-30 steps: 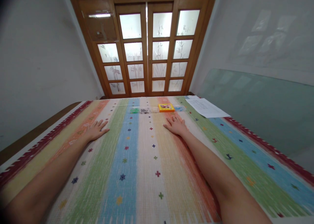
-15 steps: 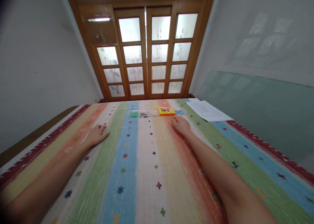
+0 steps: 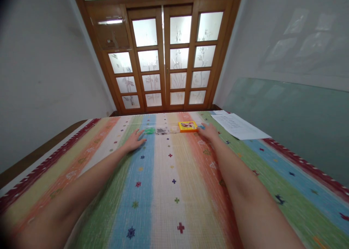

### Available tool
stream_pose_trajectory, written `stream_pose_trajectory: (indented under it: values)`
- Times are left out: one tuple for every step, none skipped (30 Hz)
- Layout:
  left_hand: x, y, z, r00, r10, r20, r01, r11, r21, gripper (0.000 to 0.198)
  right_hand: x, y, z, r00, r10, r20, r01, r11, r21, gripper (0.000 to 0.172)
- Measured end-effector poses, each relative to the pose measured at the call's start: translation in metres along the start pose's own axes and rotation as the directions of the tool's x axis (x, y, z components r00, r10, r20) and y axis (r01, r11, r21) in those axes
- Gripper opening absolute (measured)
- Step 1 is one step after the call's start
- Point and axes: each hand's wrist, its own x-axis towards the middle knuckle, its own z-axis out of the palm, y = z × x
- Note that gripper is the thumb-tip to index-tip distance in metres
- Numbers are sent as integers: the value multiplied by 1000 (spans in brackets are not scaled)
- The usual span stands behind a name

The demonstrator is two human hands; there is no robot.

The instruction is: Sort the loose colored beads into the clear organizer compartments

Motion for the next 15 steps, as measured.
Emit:
stream_pose_trajectory:
  values:
    - [5,0,1,1000,-25,10,25,999,-23,75,2,0,3,1000,15,24,-15,1000,0,75]
    - [8,0,2,999,-40,20,40,998,-42,75,4,0,5,999,25,45,-26,1000,1,75]
    - [10,-1,4,999,-43,29,45,997,-57,75,5,-2,7,998,26,61,-27,1000,1,75]
    - [11,-3,6,999,-42,32,44,997,-69,74,5,-4,9,997,13,70,-13,1000,0,75]
    - [11,-6,7,999,-39,28,41,996,-78,75,3,-7,10,997,-7,73,7,1000,-1,75]
    - [10,-10,8,999,-39,16,40,995,-86,75,1,-12,11,997,-27,76,27,1000,-3,75]
    - [9,-15,9,999,-44,-2,43,994,-96,75,-2,-17,10,996,-51,74,51,999,-6,74]
    - [7,-22,10,998,-50,-22,48,993,-105,76,-7,-23,10,995,-63,73,63,998,-5,74]
    - [5,-30,9,997,-56,-46,50,992,-116,73,-12,-30,8,996,-64,69,64,998,0,72]
    - [2,-38,8,996,-56,-69,47,991,-126,70,-17,-37,6,995,-73,72,72,997,7,70]
    - [0,-47,7,995,-47,-88,35,991,-133,69,-23,-46,4,993,-94,78,93,995,19,68]
    - [-3,-56,4,993,-44,-105,29,990,-136,70,-30,-55,2,988,-129,80,127,991,35,65]
    - [-7,-65,1,991,-62,-117,46,989,-139,69,-36,-64,0,984,-165,71,162,986,50,63]
    - [-11,-74,-2,988,-75,-131,56,988,-142,69,-42,-74,-2,978,-197,65,193,979,67,63]
    - [-16,-82,-6,985,-96,-144,74,986,-149,67,-48,-83,-2,972,-227,63,222,972,82,62]
